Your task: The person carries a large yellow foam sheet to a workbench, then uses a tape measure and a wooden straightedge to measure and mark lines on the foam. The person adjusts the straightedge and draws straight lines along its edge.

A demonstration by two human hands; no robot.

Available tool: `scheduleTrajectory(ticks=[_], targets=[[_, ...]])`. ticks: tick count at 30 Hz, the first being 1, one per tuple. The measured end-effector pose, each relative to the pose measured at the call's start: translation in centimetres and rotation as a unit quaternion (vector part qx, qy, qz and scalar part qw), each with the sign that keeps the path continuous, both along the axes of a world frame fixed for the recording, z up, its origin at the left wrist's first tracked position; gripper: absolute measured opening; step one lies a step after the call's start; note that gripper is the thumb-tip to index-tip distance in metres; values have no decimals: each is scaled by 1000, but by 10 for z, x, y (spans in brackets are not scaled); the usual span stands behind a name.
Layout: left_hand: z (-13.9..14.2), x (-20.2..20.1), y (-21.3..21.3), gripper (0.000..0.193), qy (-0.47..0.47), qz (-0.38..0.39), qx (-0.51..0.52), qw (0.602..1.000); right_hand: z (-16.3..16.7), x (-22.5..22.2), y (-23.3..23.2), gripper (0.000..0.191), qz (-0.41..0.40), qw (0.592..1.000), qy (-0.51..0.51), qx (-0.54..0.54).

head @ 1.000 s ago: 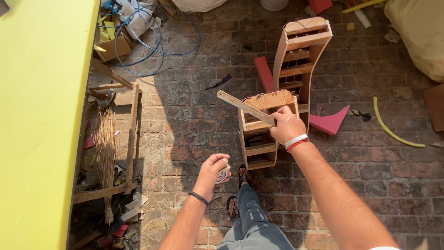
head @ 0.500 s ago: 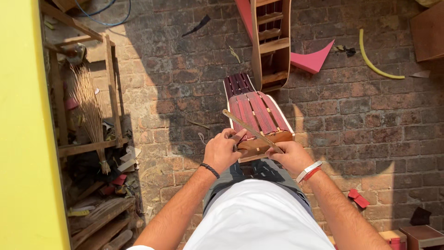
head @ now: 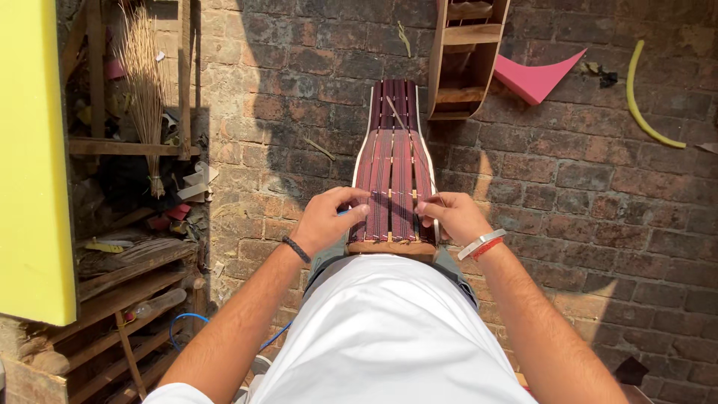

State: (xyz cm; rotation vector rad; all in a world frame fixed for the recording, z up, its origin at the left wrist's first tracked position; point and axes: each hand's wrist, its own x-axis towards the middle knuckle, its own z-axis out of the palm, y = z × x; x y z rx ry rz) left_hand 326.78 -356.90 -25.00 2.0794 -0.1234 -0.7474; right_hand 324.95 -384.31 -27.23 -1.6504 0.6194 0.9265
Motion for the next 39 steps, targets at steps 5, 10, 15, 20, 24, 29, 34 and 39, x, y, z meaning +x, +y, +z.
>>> scheduleTrajectory(ticks=[5,10,15,20,24,29,34,39], targets=[[-28,45,-56,50,-88,-18,-113,990,-17,36,19,26,-104,979,5,174],[-42,66,-88,59,-32,-56,-48,997,-45,37,0,12,-141,969,-10,202],[-55,72,-65,44,15,-163,207,965,-70,23,-37,18,-208,971,28,118],[-75,68,-19,22,91,-150,302,937,-86,3,-52,18,-224,973,45,33],[-83,59,-10,21,129,-144,310,931,-92,-7,-49,3,-203,976,73,38],[-80,57,-10,21,132,-136,299,935,-99,-14,-44,5,-149,984,97,-10],[-79,55,-3,20,128,-122,284,942,-118,-28,-36,9,-179,973,138,55],[-83,50,16,22,140,-86,276,947,-132,-32,-40,10,-173,974,126,69]])
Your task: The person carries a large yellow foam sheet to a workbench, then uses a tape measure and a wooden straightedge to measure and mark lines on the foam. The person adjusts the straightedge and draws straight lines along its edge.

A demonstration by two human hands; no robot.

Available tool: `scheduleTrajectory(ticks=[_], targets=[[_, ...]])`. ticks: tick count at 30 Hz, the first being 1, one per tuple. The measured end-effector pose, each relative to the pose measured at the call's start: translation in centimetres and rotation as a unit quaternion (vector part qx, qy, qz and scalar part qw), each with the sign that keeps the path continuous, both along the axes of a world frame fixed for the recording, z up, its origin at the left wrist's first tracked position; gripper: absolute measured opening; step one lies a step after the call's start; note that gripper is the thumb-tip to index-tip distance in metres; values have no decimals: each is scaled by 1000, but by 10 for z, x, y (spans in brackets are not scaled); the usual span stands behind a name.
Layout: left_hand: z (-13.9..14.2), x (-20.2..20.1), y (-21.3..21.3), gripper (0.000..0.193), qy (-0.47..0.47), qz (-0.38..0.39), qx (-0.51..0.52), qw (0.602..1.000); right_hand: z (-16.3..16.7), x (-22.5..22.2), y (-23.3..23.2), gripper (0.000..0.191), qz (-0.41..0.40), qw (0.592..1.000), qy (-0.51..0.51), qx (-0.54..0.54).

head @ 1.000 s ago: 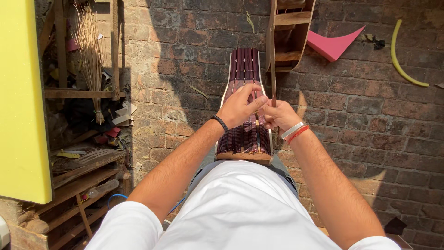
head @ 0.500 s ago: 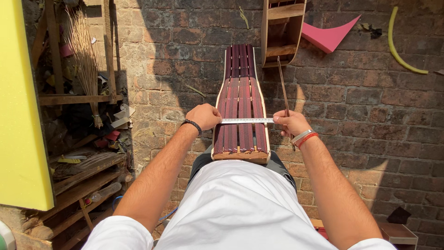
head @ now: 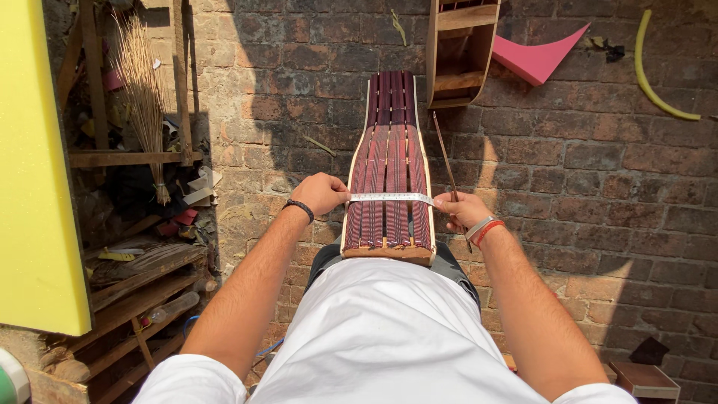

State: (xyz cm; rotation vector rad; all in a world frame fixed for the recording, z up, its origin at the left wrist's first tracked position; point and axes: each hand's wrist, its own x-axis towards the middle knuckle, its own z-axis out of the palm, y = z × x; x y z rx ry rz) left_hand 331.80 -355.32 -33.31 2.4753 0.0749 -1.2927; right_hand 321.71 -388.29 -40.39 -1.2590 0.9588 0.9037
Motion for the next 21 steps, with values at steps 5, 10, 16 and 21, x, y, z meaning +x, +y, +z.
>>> scheduleTrajectory(ticks=[5,10,16,21], targets=[[-20,3,24,22,0,31,-42,999,2,7,-2,13,82,996,-6,-45],[-46,-1,44,23,9,51,-103,993,7,14,2,10,77,995,42,-52],[-81,-12,60,22,45,136,-206,968,11,23,-1,11,87,992,50,-77],[-116,-28,66,23,79,211,-324,919,14,31,-2,11,103,989,55,-91]])
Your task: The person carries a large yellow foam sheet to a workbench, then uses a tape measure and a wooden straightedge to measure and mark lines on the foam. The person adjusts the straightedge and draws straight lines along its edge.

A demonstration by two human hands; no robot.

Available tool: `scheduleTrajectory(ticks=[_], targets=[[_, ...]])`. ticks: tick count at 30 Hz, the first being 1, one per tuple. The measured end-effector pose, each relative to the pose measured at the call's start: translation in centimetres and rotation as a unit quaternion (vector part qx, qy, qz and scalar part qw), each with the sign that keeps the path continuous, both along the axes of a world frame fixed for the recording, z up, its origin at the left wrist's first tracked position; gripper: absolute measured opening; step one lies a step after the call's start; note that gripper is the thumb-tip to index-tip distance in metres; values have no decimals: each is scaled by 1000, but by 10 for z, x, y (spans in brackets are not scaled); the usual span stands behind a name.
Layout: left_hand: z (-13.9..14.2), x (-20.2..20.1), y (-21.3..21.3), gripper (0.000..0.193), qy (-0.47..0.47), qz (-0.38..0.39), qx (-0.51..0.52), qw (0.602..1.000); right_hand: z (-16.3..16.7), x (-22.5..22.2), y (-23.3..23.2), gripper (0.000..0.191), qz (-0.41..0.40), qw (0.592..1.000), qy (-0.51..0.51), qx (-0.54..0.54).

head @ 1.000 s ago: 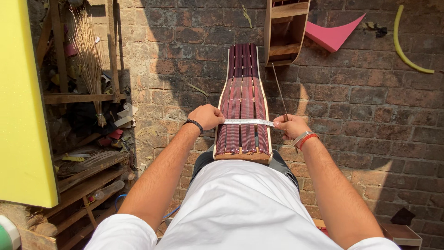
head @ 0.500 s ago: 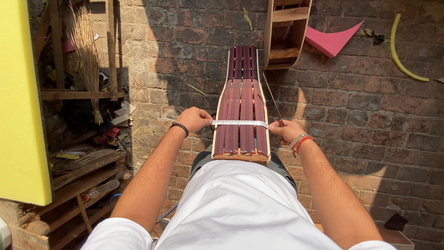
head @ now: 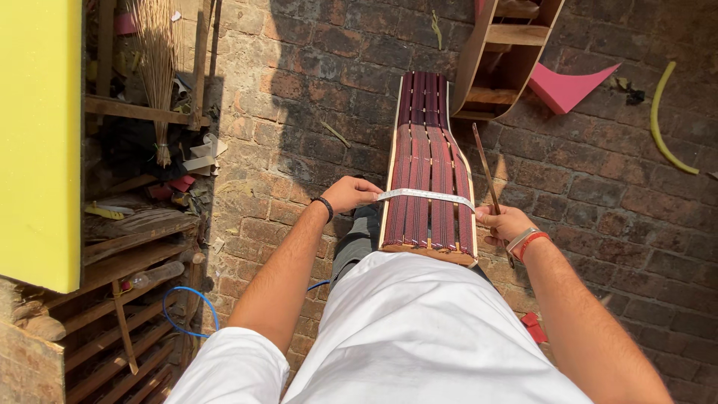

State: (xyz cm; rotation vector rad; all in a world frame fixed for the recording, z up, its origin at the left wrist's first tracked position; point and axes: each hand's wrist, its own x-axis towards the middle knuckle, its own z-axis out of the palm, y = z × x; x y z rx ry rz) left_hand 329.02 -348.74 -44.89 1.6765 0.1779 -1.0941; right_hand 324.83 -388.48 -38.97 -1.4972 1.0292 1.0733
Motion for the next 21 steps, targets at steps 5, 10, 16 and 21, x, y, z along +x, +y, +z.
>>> scheduleTrajectory(ticks=[5,10,16,21], targets=[[-20,-11,-2,24,-17,39,-70,997,4,5,-2,9,-7,1000,13,-27],[-21,-15,-1,23,-32,60,-66,996,3,8,-5,11,8,999,-3,-34],[-15,-14,13,22,-54,59,-16,997,-2,14,-5,11,5,999,-5,-43],[-9,-11,19,22,-56,46,18,997,3,15,1,12,8,999,-10,-46]])
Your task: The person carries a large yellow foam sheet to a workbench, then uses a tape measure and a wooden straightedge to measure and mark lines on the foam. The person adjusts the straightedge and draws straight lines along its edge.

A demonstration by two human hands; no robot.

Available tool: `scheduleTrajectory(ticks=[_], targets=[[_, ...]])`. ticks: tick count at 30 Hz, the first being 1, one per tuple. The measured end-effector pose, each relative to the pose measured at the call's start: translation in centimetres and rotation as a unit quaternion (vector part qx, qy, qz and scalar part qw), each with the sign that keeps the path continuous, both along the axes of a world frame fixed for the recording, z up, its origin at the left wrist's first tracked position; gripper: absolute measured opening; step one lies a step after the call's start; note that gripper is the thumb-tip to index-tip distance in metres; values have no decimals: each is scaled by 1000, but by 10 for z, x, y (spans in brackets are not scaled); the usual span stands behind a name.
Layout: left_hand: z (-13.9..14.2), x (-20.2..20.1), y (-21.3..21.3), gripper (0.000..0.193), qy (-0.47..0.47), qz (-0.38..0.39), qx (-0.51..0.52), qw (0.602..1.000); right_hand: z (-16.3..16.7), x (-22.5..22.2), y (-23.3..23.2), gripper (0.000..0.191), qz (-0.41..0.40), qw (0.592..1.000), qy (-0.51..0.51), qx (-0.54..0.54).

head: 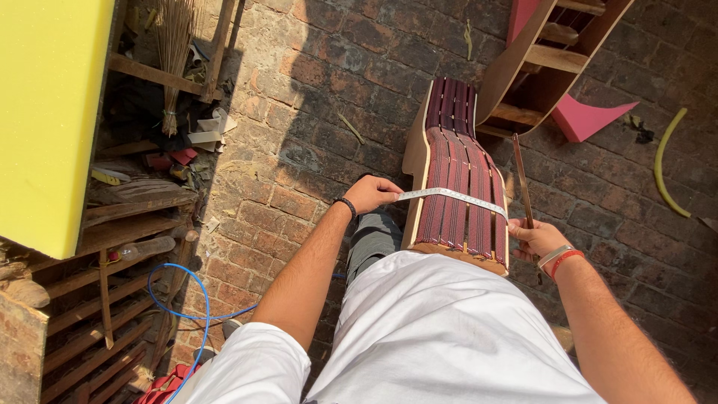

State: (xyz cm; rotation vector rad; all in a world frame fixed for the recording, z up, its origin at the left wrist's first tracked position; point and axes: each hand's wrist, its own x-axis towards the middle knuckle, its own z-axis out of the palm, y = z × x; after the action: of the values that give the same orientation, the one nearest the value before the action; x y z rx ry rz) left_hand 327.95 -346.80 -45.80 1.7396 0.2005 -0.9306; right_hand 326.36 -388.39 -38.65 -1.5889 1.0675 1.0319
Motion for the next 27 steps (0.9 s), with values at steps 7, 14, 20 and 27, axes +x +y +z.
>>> scheduleTrajectory(ticks=[7,14,20,27], targets=[[-8,6,1,21,-9,1,-9,1000,11,4,13,13,-13,1000,-3,-11],[-21,-4,-12,26,72,75,-88,991,4,0,11,12,-20,1000,-17,-5],[-21,-12,-19,28,122,118,-142,975,-7,-5,4,11,-43,999,-17,11],[-19,-7,-14,25,111,100,-127,981,-1,-6,6,13,-41,998,-29,23]])
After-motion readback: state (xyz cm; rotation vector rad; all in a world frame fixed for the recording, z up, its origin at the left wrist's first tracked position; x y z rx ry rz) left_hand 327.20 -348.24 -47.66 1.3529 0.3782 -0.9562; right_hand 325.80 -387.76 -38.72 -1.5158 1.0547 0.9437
